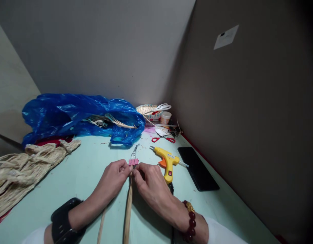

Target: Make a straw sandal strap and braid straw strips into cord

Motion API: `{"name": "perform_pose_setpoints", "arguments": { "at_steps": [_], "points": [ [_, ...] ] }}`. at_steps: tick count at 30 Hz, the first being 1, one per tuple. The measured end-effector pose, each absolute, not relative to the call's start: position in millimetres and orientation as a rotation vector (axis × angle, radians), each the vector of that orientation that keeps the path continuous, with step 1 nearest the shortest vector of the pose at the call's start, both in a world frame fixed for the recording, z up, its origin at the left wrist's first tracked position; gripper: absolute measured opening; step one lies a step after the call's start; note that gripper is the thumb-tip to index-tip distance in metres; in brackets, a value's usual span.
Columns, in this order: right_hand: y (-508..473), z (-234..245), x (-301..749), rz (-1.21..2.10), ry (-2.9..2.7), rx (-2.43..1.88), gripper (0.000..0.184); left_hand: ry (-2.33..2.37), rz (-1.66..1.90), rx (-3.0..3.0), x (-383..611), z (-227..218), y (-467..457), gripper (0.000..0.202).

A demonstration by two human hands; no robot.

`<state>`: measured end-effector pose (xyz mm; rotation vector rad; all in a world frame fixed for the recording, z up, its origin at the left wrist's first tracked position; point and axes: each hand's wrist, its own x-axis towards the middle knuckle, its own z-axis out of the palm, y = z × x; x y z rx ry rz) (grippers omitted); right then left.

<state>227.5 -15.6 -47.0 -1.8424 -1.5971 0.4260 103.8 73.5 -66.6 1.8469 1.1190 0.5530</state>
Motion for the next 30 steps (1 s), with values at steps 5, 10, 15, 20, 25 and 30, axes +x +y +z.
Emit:
{"name": "perform_pose_setpoints", "arguments": {
  "at_steps": [5, 10, 15, 20, 25, 30],
  "points": [
    [-18, -46, 221, 0.403, -1.711, -1.843, 0.028, 1.084, 0.535, 1.887, 102, -69, 74, 0.031],
    [-26, -50, 210, 0.325, -1.943, -1.875, 0.020, 1.013, 0.501, 1.782, 99, -74, 79, 0.033],
    [-38, -56, 206, 0.170, -2.171, -1.862, 0.037, 0.973, 0.472, 1.689, 99, -65, 77, 0.029],
    [-33, -44, 222, 0.363, -1.885, -1.841, 0.029, 0.964, 0.447, 1.610, 98, -59, 72, 0.025],
    [-15, -43, 240, 0.600, -1.608, -1.799, 0.026, 0.929, 0.481, 1.569, 98, -59, 68, 0.023],
    [-9, -48, 243, 0.781, -1.622, -1.683, 0.013, 0.876, 0.499, 1.637, 98, -58, 68, 0.020]
  ]
}}
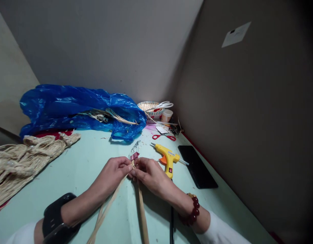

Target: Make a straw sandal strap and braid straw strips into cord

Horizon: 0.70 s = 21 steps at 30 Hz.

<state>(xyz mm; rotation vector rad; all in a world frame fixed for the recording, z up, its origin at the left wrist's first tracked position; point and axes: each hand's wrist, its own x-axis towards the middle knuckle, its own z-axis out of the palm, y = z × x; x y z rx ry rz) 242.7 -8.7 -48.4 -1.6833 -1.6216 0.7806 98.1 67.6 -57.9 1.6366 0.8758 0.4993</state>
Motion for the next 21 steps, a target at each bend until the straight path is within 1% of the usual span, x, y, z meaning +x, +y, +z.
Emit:
{"name": "perform_pose_setpoints", "arguments": {
  "at_steps": [2, 6, 12, 21],
  "points": [
    [-10, -48, 244, 0.784, -1.624, -1.682, 0.013, 0.877, 0.499, 1.709, 98, -59, 68, 0.021],
    [-11, -50, 245, 0.748, -1.593, -1.716, 0.019, 0.951, 0.489, 1.868, 98, -60, 65, 0.021],
    [-5, -52, 239, 0.676, -1.541, -1.724, 0.023, 1.031, 0.481, 2.037, 98, -50, 58, 0.021],
    [-4, -53, 237, 0.648, -1.471, -1.757, 0.020, 1.017, 0.432, 2.243, 92, -45, 55, 0.029]
  ]
}}
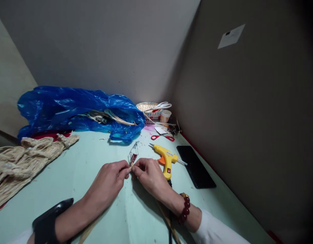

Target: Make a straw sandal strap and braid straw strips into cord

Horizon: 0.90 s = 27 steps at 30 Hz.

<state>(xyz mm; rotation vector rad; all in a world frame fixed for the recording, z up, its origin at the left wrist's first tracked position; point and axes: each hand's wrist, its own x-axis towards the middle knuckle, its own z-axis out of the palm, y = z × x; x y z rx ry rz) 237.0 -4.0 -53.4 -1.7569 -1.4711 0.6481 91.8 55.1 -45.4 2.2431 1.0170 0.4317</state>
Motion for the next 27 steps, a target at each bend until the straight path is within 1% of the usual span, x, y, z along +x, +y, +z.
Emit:
{"name": "perform_pose_setpoints", "arguments": {
  "at_steps": [6, 11, 15, 22, 27],
  "points": [
    [-3, -50, 234, 0.621, -1.467, -1.780, 0.019, 1.039, 0.433, 2.356, 91, -41, 64, 0.028],
    [-3, -52, 232, 0.635, -1.421, -1.784, 0.019, 1.088, 0.439, 2.337, 99, -41, 49, 0.027],
    [-2, -60, 238, 0.730, -1.388, -1.711, 0.023, 1.096, 0.445, 2.403, 102, -44, 31, 0.030],
    [6, -70, 252, 0.938, -1.368, -1.572, 0.029, 1.091, 0.368, 2.681, 98, -53, 23, 0.019],
    [8, -71, 254, 1.020, -1.303, -1.554, 0.034, 1.045, 0.398, 2.901, 101, -59, 16, 0.026]
  ]
}}
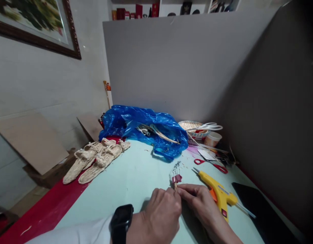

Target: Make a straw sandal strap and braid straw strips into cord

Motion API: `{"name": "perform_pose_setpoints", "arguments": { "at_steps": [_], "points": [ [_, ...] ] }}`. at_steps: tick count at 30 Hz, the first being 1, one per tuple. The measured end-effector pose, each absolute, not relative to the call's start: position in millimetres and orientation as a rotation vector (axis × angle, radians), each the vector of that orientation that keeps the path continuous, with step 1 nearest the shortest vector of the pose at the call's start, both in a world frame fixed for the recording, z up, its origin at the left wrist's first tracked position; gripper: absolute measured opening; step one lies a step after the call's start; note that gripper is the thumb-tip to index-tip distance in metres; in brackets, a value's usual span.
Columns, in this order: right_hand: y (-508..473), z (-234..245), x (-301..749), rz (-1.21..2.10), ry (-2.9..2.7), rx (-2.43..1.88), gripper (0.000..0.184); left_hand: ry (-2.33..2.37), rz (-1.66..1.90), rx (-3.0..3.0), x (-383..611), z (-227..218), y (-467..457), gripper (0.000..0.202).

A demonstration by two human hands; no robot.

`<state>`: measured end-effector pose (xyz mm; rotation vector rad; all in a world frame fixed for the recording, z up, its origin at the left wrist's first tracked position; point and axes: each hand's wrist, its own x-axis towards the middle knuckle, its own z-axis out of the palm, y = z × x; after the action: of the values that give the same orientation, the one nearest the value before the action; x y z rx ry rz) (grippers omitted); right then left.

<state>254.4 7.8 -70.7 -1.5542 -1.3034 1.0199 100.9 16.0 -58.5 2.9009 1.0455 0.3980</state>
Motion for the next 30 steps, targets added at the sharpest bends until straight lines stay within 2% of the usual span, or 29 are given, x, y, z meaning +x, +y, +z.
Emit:
{"name": "perform_pose_setpoints", "arguments": {
  "at_steps": [9, 14, 17, 20, 23, 26, 30],
  "points": [
    [7, -69, 255, 1.347, -1.049, -1.445, 0.047, 0.930, 0.671, 3.282, 98, -53, 3, 0.039],
    [6, -70, 254, 1.258, -1.065, -1.518, 0.043, 0.846, 0.621, 3.289, 111, -63, 4, 0.032],
    [6, -72, 256, 1.284, -1.074, -1.525, 0.044, 0.909, 0.506, 3.140, 112, -55, 4, 0.031],
    [5, -74, 259, 1.297, -1.086, -1.502, 0.041, 0.999, 0.428, 2.901, 102, -34, 10, 0.039],
    [4, -72, 260, 1.316, -1.098, -1.455, 0.038, 1.040, 0.392, 2.673, 92, -18, 29, 0.030],
    [3, -71, 259, 1.321, -1.107, -1.413, 0.040, 1.127, 0.363, 2.441, 91, -23, 50, 0.021],
    [5, -70, 257, 1.313, -1.092, -1.382, 0.039, 1.087, 0.312, 2.172, 100, -49, 62, 0.019]
  ]
}}
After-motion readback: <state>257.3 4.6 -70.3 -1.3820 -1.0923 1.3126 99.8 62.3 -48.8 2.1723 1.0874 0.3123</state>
